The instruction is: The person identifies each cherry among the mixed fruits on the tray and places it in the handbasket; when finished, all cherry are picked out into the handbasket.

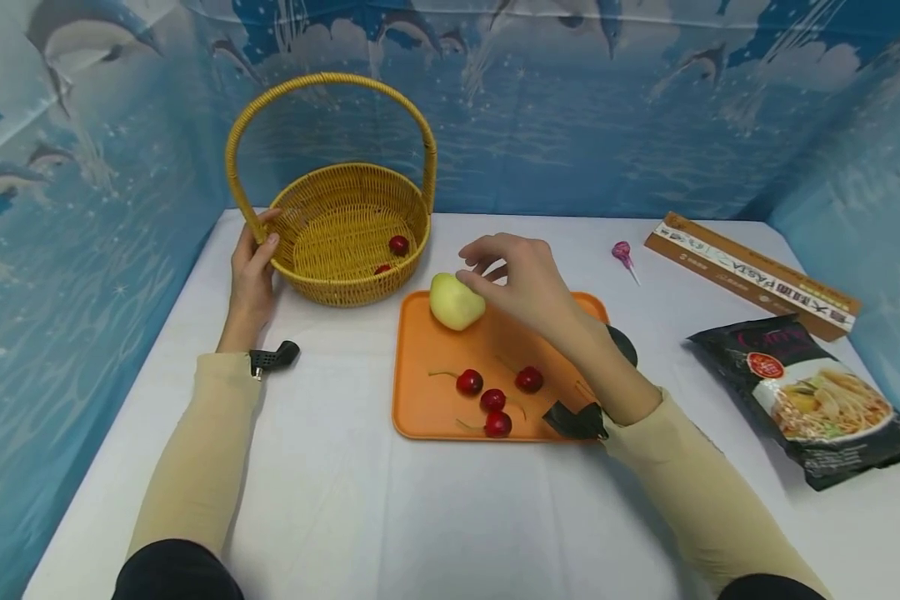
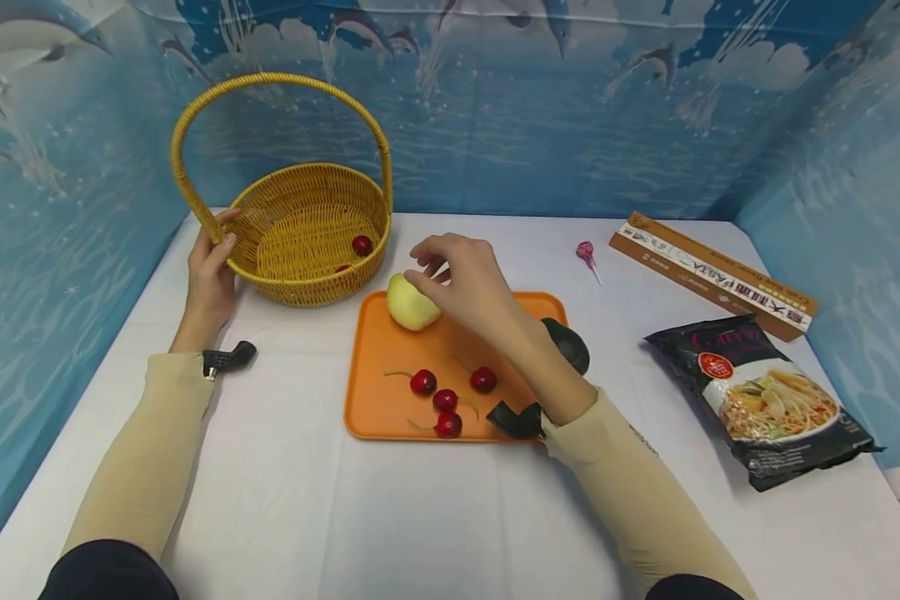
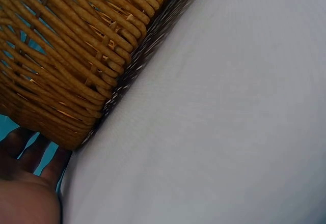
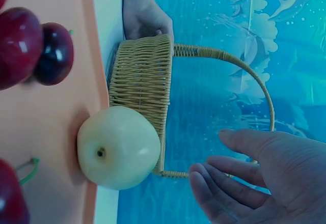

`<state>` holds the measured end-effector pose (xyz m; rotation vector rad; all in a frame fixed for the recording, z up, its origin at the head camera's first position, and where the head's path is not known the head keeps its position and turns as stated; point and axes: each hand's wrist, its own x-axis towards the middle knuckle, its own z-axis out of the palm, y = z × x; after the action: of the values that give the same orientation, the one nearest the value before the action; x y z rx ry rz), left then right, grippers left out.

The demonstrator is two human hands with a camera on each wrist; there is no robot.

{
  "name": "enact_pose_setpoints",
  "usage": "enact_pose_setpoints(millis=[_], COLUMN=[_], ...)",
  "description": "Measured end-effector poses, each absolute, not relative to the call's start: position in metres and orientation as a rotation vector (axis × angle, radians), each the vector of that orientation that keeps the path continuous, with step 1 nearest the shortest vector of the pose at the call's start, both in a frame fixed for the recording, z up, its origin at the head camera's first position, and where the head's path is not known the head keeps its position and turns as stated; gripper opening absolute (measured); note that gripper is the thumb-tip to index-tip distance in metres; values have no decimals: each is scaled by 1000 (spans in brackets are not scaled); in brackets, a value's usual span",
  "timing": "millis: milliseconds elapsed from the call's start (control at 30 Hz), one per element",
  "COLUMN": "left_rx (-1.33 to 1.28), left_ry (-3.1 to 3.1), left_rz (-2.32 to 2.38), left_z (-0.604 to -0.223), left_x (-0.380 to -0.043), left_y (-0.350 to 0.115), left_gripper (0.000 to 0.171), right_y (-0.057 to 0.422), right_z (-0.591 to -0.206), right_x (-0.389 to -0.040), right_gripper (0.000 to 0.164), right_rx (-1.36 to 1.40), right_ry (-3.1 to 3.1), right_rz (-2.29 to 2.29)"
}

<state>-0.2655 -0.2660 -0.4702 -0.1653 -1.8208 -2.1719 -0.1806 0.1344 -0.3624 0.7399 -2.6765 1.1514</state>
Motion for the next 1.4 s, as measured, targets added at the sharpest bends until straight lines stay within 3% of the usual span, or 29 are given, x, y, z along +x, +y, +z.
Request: enact_pose_setpoints(millis=[367,700,1000,1400], left_rx=[-184,-223,-201,-187], left_ry=[-1822,-1821,-1818,-1838], left_rz=[-2167,-2191,-2176,-2187], left_z=[-470,-472,-468,-471], left_x=[-266,-269,-271,-265], left_y=[-266,-263,-267,-271], left_gripper=[49,47,47,49], right_y=[153,168,165,142], right_z=[-372,-385,-393,-406], right_x=[-156,-146,-150,-136], right_gripper=[28,28,34,25], right_rx=[772,1026,1204,1307], right_ry=[-2776,-2859,-3006,-3087], right_rz=[1118,1196,1205,946])
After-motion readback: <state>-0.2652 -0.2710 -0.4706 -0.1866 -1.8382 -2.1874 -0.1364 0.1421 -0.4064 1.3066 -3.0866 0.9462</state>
